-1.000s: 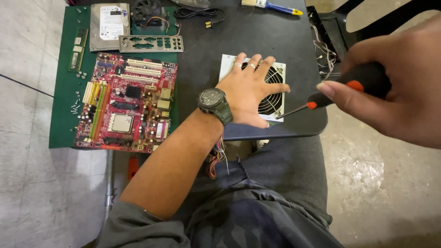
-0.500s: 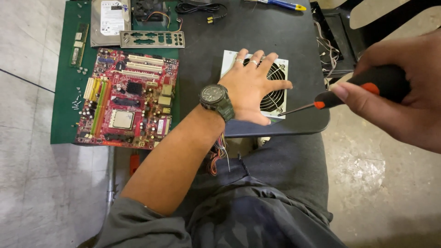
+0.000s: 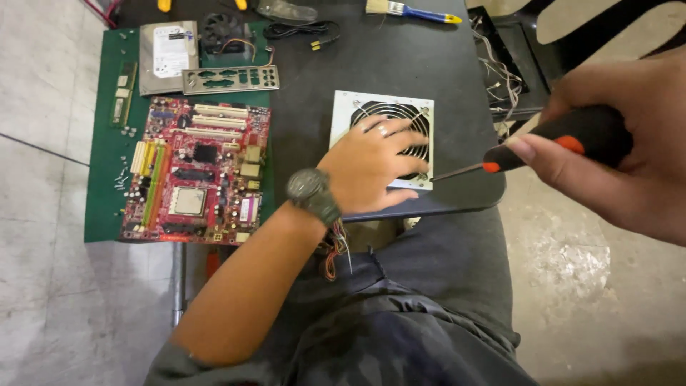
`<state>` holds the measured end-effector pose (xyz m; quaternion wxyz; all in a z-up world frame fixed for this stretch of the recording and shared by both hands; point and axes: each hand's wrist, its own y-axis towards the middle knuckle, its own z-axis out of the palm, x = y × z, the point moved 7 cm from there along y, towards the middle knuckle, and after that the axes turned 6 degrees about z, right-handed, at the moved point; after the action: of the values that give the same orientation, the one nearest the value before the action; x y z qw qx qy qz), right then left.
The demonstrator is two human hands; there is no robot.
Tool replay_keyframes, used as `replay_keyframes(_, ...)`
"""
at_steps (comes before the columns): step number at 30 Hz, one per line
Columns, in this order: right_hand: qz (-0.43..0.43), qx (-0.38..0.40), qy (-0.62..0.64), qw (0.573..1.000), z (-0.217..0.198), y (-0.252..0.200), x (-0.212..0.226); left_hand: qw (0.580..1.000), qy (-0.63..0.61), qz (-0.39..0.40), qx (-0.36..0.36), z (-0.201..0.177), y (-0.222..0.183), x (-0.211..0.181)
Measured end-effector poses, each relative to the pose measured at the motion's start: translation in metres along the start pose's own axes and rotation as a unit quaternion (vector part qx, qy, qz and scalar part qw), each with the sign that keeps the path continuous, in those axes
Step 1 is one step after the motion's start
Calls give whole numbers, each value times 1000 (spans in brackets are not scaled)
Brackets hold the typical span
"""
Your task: Disassembling various computer components including a power supply unit and a motherboard on a workbench.
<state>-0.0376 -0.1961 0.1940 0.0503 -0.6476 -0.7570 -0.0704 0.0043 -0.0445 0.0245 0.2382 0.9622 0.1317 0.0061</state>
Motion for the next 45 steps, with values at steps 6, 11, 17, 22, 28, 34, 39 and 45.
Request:
replay_keyframes(6, -68, -20, 44, 996, -2, -6, 5, 998, -28, -47, -13, 6, -10, -14)
replay_keyframes(11, -37, -19, 69, 997, -2, -11, -4, 983, -76, -118, -116, -3, -10, -17)
replay_keyframes(17, 29, -44, 134, 990, -4, -20, -41, 981, -63, -161, -93, -5, -1, -18)
replay_keyframes(22, 80, -89, 227, 967, 11, -40, -88, 982, -39, -167, -80, -4, 3, -24)
replay_keyframes(28, 121, -88, 257, 955, 33, -51, -128, 981, -21, -145, -128, -12, 1, -31)
replay_keyframes(34, 152, -80, 256, 951, 41, -58, -137, 978, -66, -132, -146, -11, -6, -28)
replay_keyframes(39, 107, -99, 271, 951, 21, -52, -98, 973, -97, -164, -131, -6, -9, -24)
replay_keyframes(45, -2, -84, 111, 990, -4, -35, -42, 975, -105, -173, -90, -2, -11, -22)
